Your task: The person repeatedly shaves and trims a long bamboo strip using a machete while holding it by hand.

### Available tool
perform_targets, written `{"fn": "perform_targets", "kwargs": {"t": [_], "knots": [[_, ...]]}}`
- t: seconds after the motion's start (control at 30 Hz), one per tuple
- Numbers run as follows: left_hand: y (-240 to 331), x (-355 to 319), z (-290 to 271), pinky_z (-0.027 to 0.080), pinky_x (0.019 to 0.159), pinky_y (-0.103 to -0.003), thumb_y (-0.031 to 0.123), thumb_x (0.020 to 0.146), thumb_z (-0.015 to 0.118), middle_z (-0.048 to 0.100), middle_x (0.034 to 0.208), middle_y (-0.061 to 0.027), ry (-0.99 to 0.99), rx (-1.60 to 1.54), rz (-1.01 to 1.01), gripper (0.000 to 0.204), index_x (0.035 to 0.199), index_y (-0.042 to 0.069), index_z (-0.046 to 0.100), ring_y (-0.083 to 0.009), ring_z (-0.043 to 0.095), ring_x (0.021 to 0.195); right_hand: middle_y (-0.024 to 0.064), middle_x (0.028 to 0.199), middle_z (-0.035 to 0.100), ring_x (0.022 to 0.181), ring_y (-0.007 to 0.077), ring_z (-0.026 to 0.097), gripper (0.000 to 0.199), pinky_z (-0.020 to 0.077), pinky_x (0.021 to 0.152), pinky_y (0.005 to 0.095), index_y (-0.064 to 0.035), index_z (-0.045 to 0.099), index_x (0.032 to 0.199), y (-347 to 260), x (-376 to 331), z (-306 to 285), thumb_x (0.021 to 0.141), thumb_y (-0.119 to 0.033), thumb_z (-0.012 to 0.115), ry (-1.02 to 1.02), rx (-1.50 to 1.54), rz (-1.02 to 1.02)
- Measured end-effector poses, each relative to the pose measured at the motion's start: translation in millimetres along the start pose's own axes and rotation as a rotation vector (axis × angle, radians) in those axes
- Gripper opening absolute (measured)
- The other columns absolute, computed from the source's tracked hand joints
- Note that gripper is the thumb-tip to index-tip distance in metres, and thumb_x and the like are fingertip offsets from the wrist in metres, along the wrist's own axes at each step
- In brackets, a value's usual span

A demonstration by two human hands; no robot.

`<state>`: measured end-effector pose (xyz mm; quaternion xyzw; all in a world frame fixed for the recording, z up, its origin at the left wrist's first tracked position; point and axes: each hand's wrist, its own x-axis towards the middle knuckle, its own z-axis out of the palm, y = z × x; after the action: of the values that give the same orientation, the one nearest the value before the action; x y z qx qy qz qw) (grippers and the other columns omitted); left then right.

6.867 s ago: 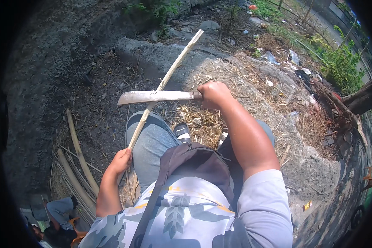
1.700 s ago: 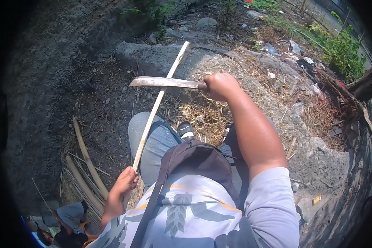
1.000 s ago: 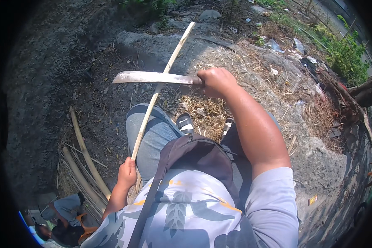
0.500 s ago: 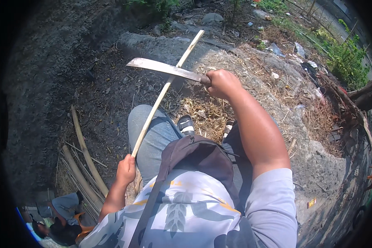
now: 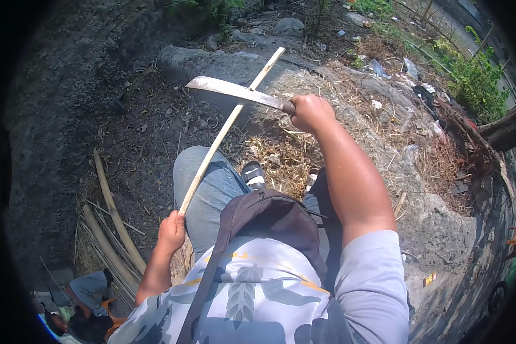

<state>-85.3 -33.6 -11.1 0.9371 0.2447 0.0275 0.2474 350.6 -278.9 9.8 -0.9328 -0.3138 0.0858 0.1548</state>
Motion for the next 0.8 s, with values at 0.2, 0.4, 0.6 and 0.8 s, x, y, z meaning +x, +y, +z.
{"fn": "perform_targets", "kwargs": {"t": [0.2,0.4,0.6,0.8], "knots": [[-4.3,-8.0,6.8,0.043,0.060,-0.057,0.038,0.107,0.045,0.057,0.068,-0.0281,0.004,-0.005,-0.054,0.043,0.084,0.002,0.048,-0.0534,0.058,0.071,0.0161,0.088,0.071,0.089,0.0390,0.069,0.016,0.0543,0.077,0.0500,-0.0120,0.068,0.095,-37.7,-16.9,-10.9,0.079,-0.015,0.068,-0.023,0.075,-0.286],[-3.0,-7.0,2.0,0.044,0.060,-0.057,0.038,0.107,0.045,0.058,0.071,-0.0284,0.003,0.025,-0.044,0.043,0.084,0.002,0.049,-0.0533,0.058,0.072,0.0136,0.080,0.070,0.080,0.0350,0.071,0.014,0.0559,0.071,0.0476,-0.0143,0.068,0.088,-48.6,-15.8,-4.4,0.076,-0.021,0.070,0.015,-0.161,-0.436],[11.9,18.3,-6.7,0.044,0.062,-0.057,0.034,0.106,0.047,0.059,0.072,-0.0273,-0.003,0.042,0.003,0.039,0.084,0.002,0.051,-0.0524,0.059,0.073,0.0202,0.096,0.073,0.093,0.0385,0.069,0.027,0.0539,0.084,0.0480,-0.0116,0.072,0.104,4.6,6.1,-0.5,0.079,-0.019,0.065,0.026,0.081,0.146],[2.9,10.8,-3.3,0.043,0.061,-0.057,0.035,0.106,0.048,0.058,0.072,-0.0276,-0.021,0.016,-0.013,0.040,0.083,0.002,0.050,-0.0520,0.058,0.072,0.0180,0.099,0.073,0.097,0.0372,0.069,0.023,0.0550,0.085,0.0483,-0.0129,0.072,0.103,-5.2,-8.5,-13.1,0.083,-0.022,0.066,0.013,0.084,-0.016]]}}
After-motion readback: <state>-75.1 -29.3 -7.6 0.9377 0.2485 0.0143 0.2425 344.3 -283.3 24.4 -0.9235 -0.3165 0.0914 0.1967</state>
